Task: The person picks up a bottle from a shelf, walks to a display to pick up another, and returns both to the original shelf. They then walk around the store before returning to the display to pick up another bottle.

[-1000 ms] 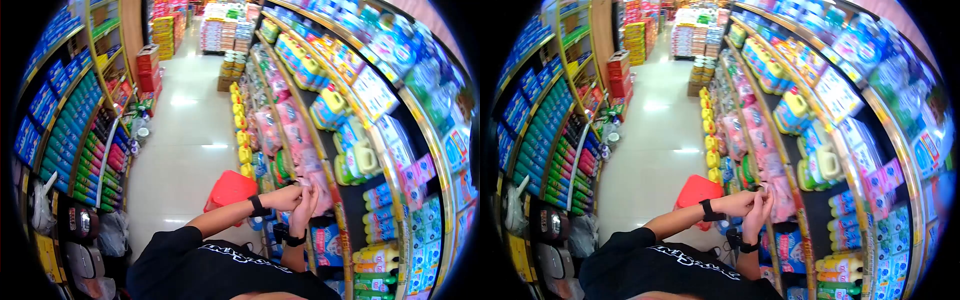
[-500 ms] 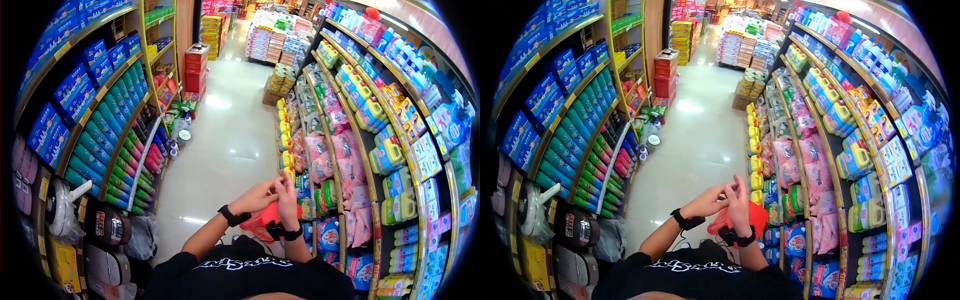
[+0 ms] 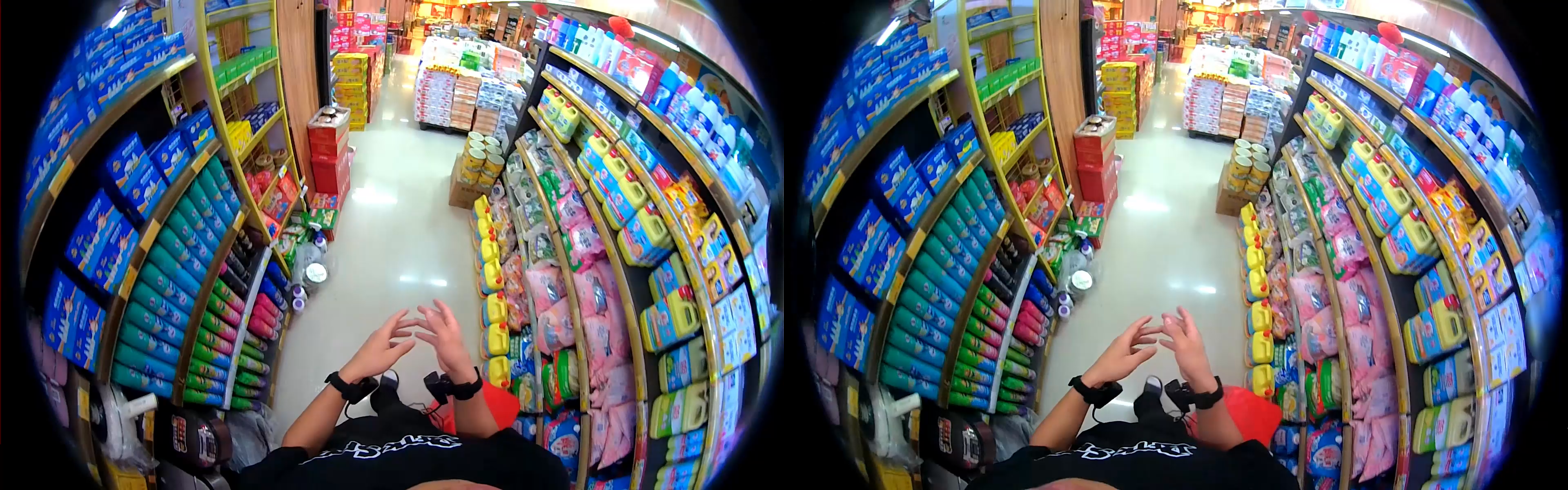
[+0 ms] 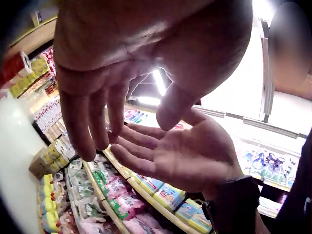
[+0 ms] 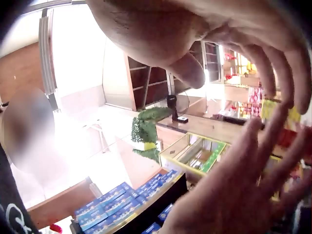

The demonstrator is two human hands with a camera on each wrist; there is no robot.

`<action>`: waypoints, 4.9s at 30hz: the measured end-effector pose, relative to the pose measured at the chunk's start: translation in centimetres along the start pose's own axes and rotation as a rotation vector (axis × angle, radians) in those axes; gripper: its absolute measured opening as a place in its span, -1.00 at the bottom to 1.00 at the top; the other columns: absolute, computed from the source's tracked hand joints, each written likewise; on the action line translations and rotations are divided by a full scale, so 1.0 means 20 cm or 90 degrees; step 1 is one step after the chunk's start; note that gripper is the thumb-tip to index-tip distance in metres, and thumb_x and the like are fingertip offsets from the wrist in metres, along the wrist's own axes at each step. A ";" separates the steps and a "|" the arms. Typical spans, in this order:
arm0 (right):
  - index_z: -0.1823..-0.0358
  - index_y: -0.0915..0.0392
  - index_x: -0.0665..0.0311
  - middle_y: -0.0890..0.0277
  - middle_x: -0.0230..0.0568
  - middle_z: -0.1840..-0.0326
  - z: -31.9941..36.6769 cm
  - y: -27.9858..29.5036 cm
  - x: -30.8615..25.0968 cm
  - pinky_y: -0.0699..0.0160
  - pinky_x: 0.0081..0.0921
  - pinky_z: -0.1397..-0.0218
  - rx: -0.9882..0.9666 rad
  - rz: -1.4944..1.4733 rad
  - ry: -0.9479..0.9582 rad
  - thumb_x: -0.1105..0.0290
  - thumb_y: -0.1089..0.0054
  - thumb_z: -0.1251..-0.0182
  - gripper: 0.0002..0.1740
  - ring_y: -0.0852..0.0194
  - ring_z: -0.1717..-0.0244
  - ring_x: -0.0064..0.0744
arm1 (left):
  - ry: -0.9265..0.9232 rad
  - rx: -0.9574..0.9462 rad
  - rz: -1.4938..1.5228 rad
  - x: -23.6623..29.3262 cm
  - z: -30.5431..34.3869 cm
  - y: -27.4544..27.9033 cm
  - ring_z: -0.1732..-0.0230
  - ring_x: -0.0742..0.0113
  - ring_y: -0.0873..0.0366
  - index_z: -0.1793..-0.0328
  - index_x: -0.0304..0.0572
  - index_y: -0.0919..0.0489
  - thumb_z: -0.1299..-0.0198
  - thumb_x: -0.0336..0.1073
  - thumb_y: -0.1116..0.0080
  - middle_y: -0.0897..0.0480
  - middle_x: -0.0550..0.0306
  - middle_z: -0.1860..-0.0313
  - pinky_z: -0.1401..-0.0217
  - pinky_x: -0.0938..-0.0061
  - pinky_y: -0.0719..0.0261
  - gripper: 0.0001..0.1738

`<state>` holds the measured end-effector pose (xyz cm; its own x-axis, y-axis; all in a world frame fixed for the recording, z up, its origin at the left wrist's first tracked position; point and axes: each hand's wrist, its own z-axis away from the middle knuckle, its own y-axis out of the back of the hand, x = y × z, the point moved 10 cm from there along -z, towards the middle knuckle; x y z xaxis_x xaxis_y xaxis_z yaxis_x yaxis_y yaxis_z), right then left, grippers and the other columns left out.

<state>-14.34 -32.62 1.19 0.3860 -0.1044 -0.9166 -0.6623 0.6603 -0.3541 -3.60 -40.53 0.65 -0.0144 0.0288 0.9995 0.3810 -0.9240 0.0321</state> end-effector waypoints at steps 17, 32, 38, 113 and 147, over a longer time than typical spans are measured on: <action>-0.63 0.31 0.56 -0.56 0.06 -0.29 -1.33 0.00 -0.08 -0.57 -0.46 -0.17 -0.139 0.165 -0.085 0.31 -0.23 -0.51 -0.01 -0.62 -0.08 -0.38 | 0.104 0.341 0.116 -0.43 -0.84 1.31 0.04 0.30 -0.73 -0.67 -0.37 0.07 -0.44 -0.31 -0.16 -0.77 -0.02 0.07 -0.08 0.44 -0.61 -0.15; -0.65 0.22 0.48 -0.49 0.09 -0.38 -2.69 -0.23 -0.44 -0.55 -0.47 -0.20 -0.031 0.335 -0.051 0.21 -0.31 -0.45 0.03 -0.60 -0.18 -0.31 | 0.081 0.207 0.066 -0.48 -2.40 2.01 0.13 0.49 -0.67 -0.63 -0.44 -0.04 -0.40 -0.28 -0.18 -0.79 0.05 0.16 -0.05 0.58 -0.53 -0.18; -0.64 0.21 0.50 -0.45 0.12 -0.41 -3.12 -0.32 -0.35 -0.56 -0.47 -0.20 -0.047 0.285 -0.073 0.21 -0.31 -0.45 0.03 -0.61 -0.19 -0.28 | 0.077 0.098 0.041 -0.28 -2.92 2.00 0.14 0.51 -0.64 -0.60 -0.41 -0.16 -0.40 -0.29 -0.21 -0.79 0.09 0.14 -0.02 0.58 -0.55 -0.25; -0.50 -0.18 0.48 -0.44 0.11 -0.32 -9.95 -0.06 -1.82 -0.65 -0.32 -0.09 -0.140 0.307 0.013 0.15 -0.39 -0.34 -0.13 -0.58 -0.12 -0.16 | 0.182 0.108 -0.024 -0.57 -9.21 4.16 -0.07 0.28 -0.65 -0.43 -0.36 -0.36 -0.39 -0.26 -0.27 -0.72 -0.05 -0.01 -0.17 0.41 -0.58 -0.42; -0.53 -0.06 0.51 -0.27 0.22 -0.44 -12.77 0.43 -2.37 -0.53 -0.24 -0.28 0.068 0.417 0.077 0.21 -0.38 -0.29 -0.06 -0.38 -0.38 0.02 | 0.175 -0.040 -0.048 -0.74 -12.12 5.00 -0.11 0.34 -0.61 -0.39 -0.35 -0.43 -0.41 -0.32 -0.22 -0.68 0.05 -0.03 -0.24 0.43 -0.53 -0.51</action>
<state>-202.46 -211.94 -5.79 -0.1516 0.2644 -0.9524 -0.6653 0.6854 0.2962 -189.38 -225.78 -11.56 -0.2942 0.0012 0.9557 0.3120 -0.9451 0.0973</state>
